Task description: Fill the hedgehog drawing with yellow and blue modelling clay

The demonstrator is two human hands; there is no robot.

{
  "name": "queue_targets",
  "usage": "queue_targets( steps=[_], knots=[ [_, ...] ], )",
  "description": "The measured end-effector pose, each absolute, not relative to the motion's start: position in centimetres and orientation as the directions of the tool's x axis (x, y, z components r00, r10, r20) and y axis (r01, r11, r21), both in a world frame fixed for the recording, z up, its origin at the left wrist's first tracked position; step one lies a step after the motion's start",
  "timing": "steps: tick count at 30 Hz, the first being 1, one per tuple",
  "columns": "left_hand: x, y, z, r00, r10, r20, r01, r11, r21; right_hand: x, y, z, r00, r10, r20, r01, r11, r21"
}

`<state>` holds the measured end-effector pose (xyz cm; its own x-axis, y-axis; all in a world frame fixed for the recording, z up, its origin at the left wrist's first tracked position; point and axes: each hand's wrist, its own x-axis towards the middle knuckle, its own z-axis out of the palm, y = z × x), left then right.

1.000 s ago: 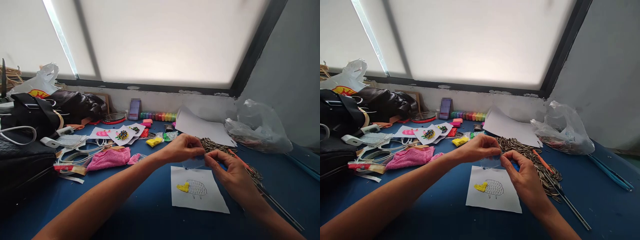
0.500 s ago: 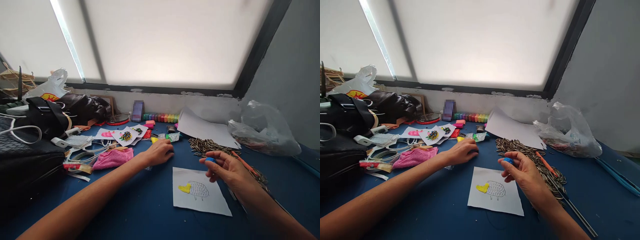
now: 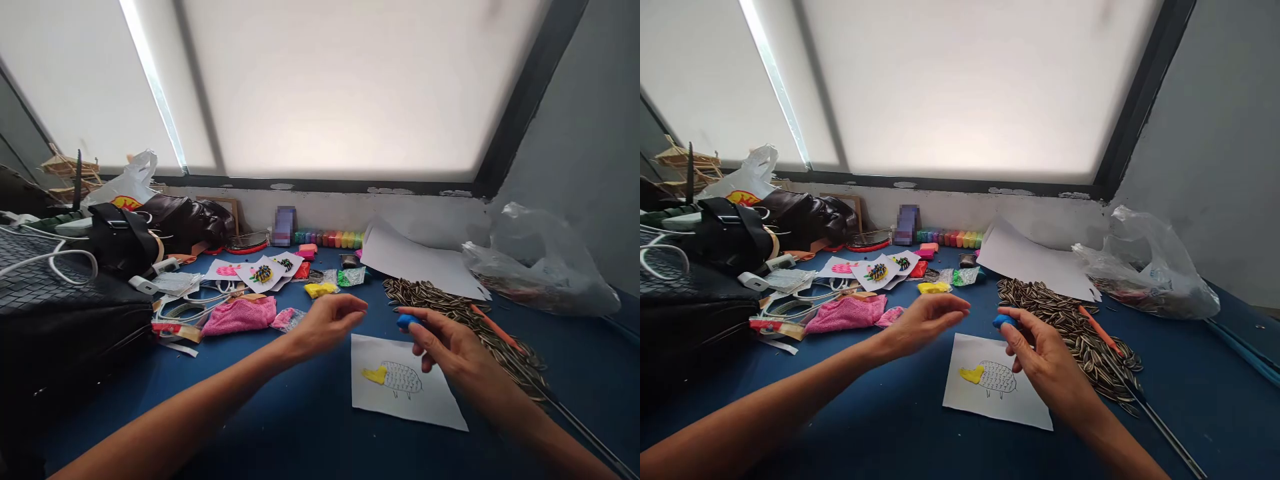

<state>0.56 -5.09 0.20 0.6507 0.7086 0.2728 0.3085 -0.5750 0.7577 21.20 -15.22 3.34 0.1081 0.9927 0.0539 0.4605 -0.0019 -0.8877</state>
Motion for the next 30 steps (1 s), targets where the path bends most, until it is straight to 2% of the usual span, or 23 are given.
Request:
queue_targets(
  steps=[1, 2, 3, 5, 6, 11, 16, 21, 26, 30],
  knots=[
    [1.0, -5.7, 0.4, 0.677, 0.699, 0.228, 0.263, -0.52, 0.813, 21.1, -15.3, 3.2, 0.088, 0.994, 0.062, 0.466, 0.014, -0.885],
    [1.5, -6.2, 0.5, 0.715, 0.687, 0.131, 0.153, -0.336, 0.929, 21.0, -15.3, 3.1, 0.069, 0.995, 0.071, 0.471, 0.03, -0.882],
    [1.9, -6.6, 0.5, 0.754, 0.653, 0.075, 0.065, -0.187, 0.98, 20.8, -15.4, 3.0, 0.053, 0.995, 0.081, 0.476, 0.046, -0.878],
    [2.5, -7.0, 0.6, 0.811, 0.585, 0.004, -0.023, 0.025, 0.999, 20.5, -15.5, 2.7, 0.037, 0.995, 0.092, 0.484, 0.063, -0.873],
    [2.7, -7.0, 0.6, 0.822, 0.569, -0.021, -0.024, 0.071, 0.997, 20.3, -15.6, 2.7, 0.032, 0.995, 0.093, 0.489, 0.065, -0.87],
    [2.9, -6.8, 0.7, 0.796, 0.593, -0.124, 0.029, 0.168, 0.985, 20.2, -15.5, 3.0, 0.006, 0.993, 0.121, 0.553, 0.097, -0.828],
    [2.7, -7.3, 0.7, 0.768, 0.632, -0.1, -0.04, 0.203, 0.978, 20.2, -15.3, 3.6, -0.025, 0.998, 0.054, 0.502, 0.06, -0.863],
    [2.4, -7.9, 0.5, 0.764, 0.634, -0.118, -0.015, 0.201, 0.979, 20.1, -15.5, 3.1, -0.04, 0.999, -0.013, 0.378, 0.003, -0.926],
    [2.3, -8.2, 0.3, 0.778, 0.612, -0.142, -0.017, 0.246, 0.969, 20.2, -16.0, 2.0, 0.025, 1.0, -0.01, 0.369, -0.018, -0.929],
    [2.3, -8.9, 0.6, 0.745, 0.653, -0.138, -0.008, 0.216, 0.976, 20.2, -16.7, 1.7, -0.013, 0.999, 0.042, 0.413, 0.044, -0.91]
  ],
)
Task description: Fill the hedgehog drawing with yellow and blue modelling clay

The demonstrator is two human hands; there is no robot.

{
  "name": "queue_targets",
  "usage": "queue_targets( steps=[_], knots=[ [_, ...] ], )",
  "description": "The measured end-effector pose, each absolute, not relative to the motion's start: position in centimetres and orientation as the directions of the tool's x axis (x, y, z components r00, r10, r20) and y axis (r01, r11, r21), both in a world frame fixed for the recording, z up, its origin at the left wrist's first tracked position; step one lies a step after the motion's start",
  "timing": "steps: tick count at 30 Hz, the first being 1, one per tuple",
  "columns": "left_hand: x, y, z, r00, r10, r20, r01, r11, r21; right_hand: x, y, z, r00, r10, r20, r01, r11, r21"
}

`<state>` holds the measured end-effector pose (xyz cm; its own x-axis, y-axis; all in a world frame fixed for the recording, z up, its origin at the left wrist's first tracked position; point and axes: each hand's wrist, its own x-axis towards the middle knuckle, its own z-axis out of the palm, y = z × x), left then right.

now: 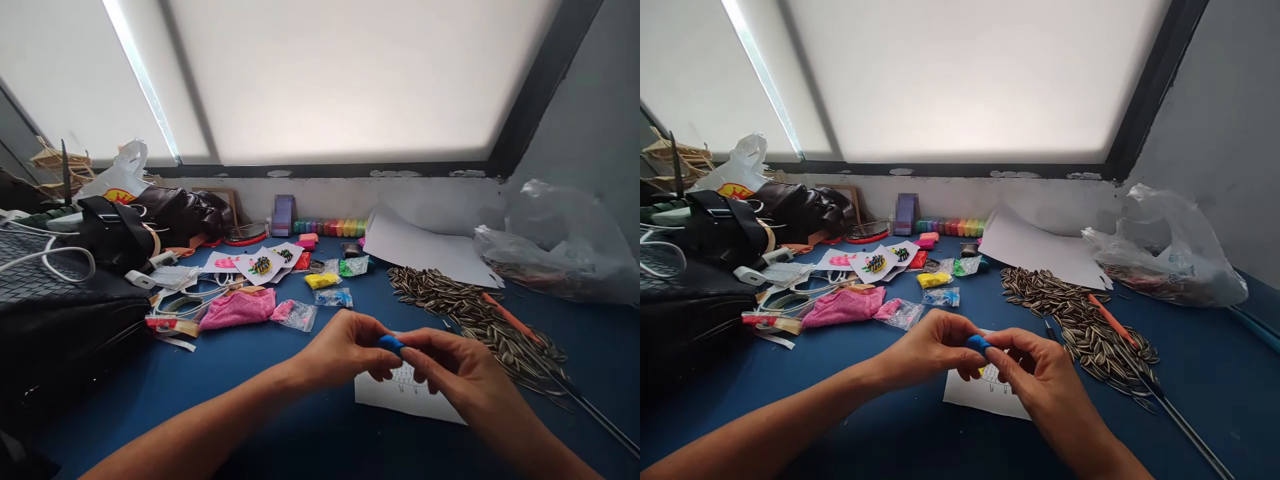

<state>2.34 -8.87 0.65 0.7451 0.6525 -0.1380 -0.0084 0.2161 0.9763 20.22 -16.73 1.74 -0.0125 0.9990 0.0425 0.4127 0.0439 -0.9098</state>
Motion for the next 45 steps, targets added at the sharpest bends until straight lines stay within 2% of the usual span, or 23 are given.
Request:
queue_targets(
  steps=[3, 6, 11, 17, 25, 28, 31, 34, 40, 45],
  knots=[
    [2.3, -9.4, 0.9, 0.713, 0.688, -0.133, 0.004, 0.186, 0.983, 20.2, -17.1, 1.7, 0.0, 0.986, 0.168, 0.471, 0.148, -0.87],
    [2.4, -9.7, 0.8, 0.732, 0.665, -0.147, 0.042, 0.171, 0.984, 20.0, -17.1, 1.7, 0.054, 0.968, 0.246, 0.508, 0.185, -0.841],
    [2.9, -9.6, 0.7, 0.772, 0.618, -0.151, 0.068, 0.156, 0.985, 19.9, -17.0, 1.7, -0.045, 0.983, 0.176, 0.455, 0.177, -0.873],
    [2.9, -9.3, 1.1, 0.843, 0.515, -0.154, 0.065, 0.186, 0.98, 20.3, -16.8, 2.1, 0.021, 0.993, 0.116, 0.408, 0.097, -0.908],
    [2.5, -9.4, 0.8, 0.835, 0.535, -0.127, -0.021, 0.262, 0.965, 20.5, -16.9, 2.0, 0.065, 0.993, 0.1, 0.485, 0.056, -0.873],
    [2.4, -9.4, 0.9, 0.82, 0.56, -0.116, 0.012, 0.186, 0.983, 20.3, -16.9, 2.0, 0.056, 0.992, 0.116, 0.433, 0.081, -0.898],
    [2.2, -9.4, 1.2, 0.758, 0.649, -0.072, 0.039, 0.065, 0.997, 20.2, -17.0, 2.1, 0.091, 0.991, 0.103, 0.403, 0.058, -0.913],
    [2.1, -9.4, 1.5, 0.722, 0.69, -0.05, 0.011, 0.061, 0.998, 20.1, -17.3, 1.9, 0.138, 0.988, 0.062, 0.4, 0.002, -0.917],
    [2.5, -9.6, 1.2, 0.735, 0.675, -0.057, -0.052, 0.14, 0.989, 20.4, -17.3, 1.9, 0.032, 0.999, -0.027, 0.402, -0.037, -0.915],
    [2.7, -8.7, 1.0, 0.744, 0.667, -0.048, 0.006, 0.065, 0.998, 20.5, -17.1, 1.7, 0.014, 0.999, -0.052, 0.431, -0.053, -0.901]
  ],
)
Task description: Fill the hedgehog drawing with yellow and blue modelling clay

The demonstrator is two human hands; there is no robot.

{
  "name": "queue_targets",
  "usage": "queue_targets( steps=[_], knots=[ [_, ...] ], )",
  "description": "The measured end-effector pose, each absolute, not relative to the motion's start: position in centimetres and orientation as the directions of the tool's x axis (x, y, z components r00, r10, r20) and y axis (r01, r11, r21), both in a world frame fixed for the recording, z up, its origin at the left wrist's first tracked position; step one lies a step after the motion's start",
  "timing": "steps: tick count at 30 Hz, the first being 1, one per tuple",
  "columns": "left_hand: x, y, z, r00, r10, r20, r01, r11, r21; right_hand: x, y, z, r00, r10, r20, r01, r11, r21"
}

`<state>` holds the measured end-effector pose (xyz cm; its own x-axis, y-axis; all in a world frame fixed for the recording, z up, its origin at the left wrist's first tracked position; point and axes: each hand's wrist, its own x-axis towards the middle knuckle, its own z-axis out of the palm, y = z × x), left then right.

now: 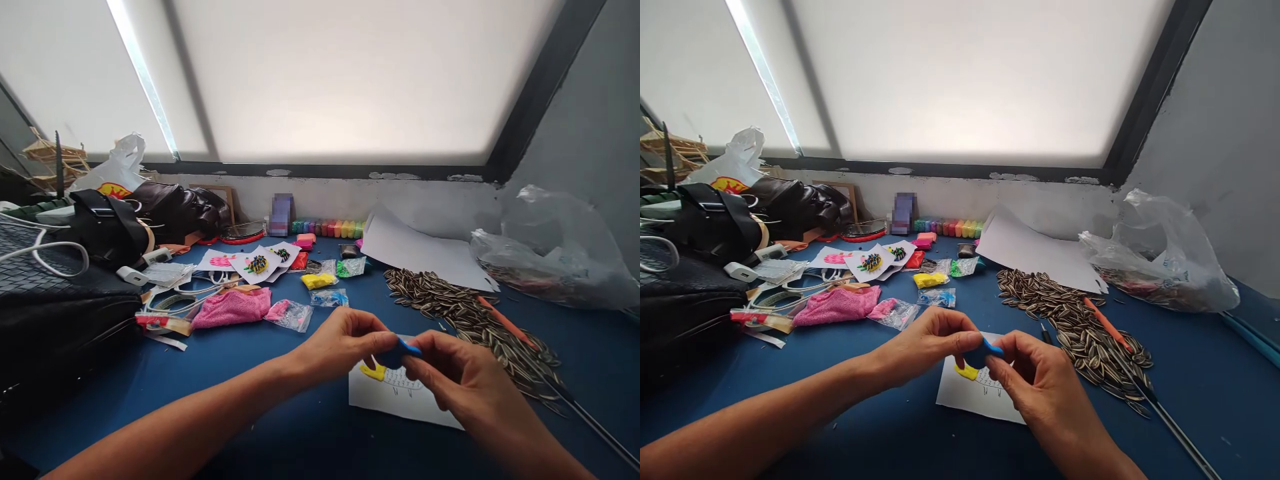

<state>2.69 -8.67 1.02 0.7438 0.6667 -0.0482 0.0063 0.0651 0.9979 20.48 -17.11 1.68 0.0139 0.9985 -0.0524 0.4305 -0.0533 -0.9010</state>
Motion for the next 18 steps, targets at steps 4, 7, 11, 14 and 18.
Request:
queue_targets(
  steps=[4, 7, 11, 14, 18],
  knots=[
    [3.0, -8.1, 1.5, 0.767, 0.635, -0.091, 0.067, 0.061, 0.996, 21.0, -17.1, 1.8, 0.001, 1.0, -0.029, 0.513, -0.026, -0.858],
    [3.1, -8.0, 1.6, 0.768, 0.629, -0.119, 0.078, 0.094, 0.993, 21.5, -17.0, 2.0, 0.025, 0.999, 0.031, 0.572, 0.011, -0.82],
    [3.2, -8.2, 1.1, 0.779, 0.611, -0.143, 0.047, 0.17, 0.984, 21.6, -16.7, 2.0, 0.042, 0.994, 0.101, 0.573, 0.059, -0.817],
    [3.4, -8.3, 0.7, 0.795, 0.59, -0.139, -0.011, 0.243, 0.97, 21.3, -16.7, 1.9, 0.018, 0.994, 0.107, 0.574, 0.078, -0.815],
    [3.7, -8.5, 0.6, 0.783, 0.598, -0.168, 0.001, 0.269, 0.963, 20.8, -16.8, 1.7, 0.067, 0.982, 0.177, 0.568, 0.108, -0.816]
  ],
)
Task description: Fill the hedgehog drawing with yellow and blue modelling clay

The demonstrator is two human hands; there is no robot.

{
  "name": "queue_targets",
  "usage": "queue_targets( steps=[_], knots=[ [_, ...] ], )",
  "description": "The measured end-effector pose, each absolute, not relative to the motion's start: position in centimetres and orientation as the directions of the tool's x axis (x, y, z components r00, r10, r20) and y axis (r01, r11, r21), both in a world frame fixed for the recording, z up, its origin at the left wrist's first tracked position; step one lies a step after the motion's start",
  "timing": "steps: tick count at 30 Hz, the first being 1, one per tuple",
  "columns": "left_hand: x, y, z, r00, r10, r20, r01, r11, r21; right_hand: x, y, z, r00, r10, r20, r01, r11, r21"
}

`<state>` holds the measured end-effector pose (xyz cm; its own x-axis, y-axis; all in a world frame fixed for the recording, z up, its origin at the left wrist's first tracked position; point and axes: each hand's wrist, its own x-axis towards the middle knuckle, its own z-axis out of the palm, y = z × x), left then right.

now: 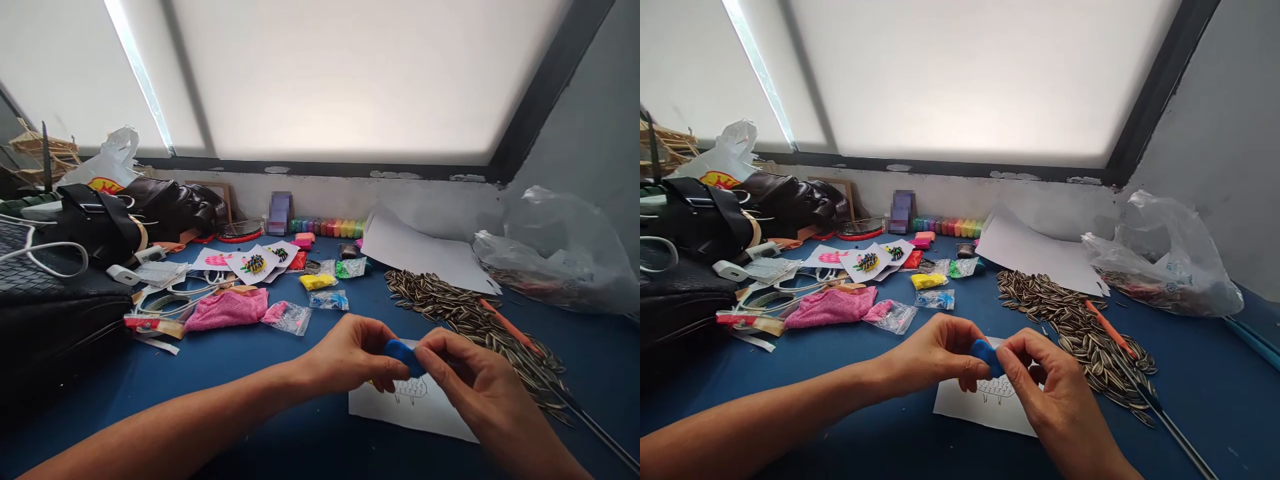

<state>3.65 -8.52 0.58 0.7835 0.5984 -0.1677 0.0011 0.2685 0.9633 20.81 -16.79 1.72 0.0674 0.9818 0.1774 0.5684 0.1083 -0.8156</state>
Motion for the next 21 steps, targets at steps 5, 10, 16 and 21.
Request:
queue_targets(
  steps=[5, 10, 16, 21],
  knots=[
    [3.7, -8.9, 0.3, 0.782, 0.602, -0.164, 0.041, 0.214, 0.976, 20.7, -16.9, 1.6, 0.05, 0.986, 0.161, 0.556, 0.106, -0.824],
    [3.4, -9.1, 0.1, 0.769, 0.626, -0.134, 0.03, 0.174, 0.984, 20.5, -17.1, 1.3, 0.069, 0.974, 0.216, 0.574, 0.138, -0.807],
    [3.0, -9.6, 0.8, 0.762, 0.626, -0.166, 0.034, 0.217, 0.976, 20.5, -17.1, 1.2, 0.092, 0.97, 0.224, 0.556, 0.136, -0.82],
    [2.8, -9.9, 0.6, 0.763, 0.637, -0.111, -0.005, 0.178, 0.984, 20.0, -17.3, 1.6, 0.11, 0.977, 0.185, 0.473, 0.112, -0.874]
  ],
)
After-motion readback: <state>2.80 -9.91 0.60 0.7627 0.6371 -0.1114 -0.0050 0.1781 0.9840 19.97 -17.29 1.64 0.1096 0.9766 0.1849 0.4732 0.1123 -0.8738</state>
